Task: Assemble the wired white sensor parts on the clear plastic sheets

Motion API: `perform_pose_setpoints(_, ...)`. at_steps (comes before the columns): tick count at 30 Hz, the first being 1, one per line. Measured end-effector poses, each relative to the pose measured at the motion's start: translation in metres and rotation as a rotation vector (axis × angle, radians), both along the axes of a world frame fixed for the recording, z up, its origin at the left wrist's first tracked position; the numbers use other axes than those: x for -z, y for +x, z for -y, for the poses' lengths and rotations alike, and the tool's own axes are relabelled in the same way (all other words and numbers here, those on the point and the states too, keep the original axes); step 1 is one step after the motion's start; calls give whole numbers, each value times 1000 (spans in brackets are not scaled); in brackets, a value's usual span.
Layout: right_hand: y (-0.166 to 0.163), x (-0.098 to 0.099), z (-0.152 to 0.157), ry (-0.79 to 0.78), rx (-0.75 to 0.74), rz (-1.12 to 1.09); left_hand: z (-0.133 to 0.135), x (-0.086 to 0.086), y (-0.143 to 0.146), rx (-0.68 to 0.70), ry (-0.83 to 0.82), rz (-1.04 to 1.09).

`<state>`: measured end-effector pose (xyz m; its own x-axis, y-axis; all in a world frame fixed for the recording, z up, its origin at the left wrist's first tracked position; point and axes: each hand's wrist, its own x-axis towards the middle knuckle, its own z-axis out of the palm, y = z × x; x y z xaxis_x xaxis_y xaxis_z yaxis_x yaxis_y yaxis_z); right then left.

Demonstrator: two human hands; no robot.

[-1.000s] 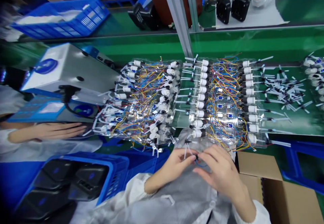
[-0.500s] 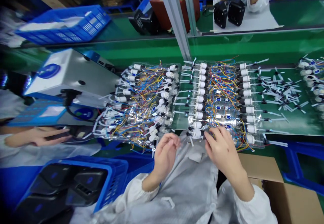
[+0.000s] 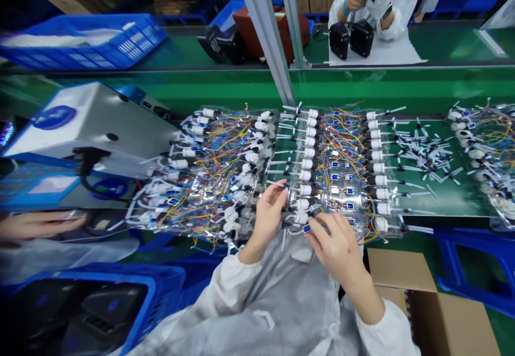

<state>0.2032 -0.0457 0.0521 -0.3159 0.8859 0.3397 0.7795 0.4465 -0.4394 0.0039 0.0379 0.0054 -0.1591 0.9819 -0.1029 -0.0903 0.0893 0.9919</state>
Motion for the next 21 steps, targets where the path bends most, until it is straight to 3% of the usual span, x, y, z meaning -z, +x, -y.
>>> perform_pose_setpoints(10,-16,4,-5,37,-142,5,3,-8,0,-16,203,-151)
perform_pose_setpoints(17,-9,6,-9,46,5,-82,10,-29,2,-78,256,-99)
perform_pose_setpoints(21,-7,5,-4,22,43,-55,17,-45,5,-207,425,47)
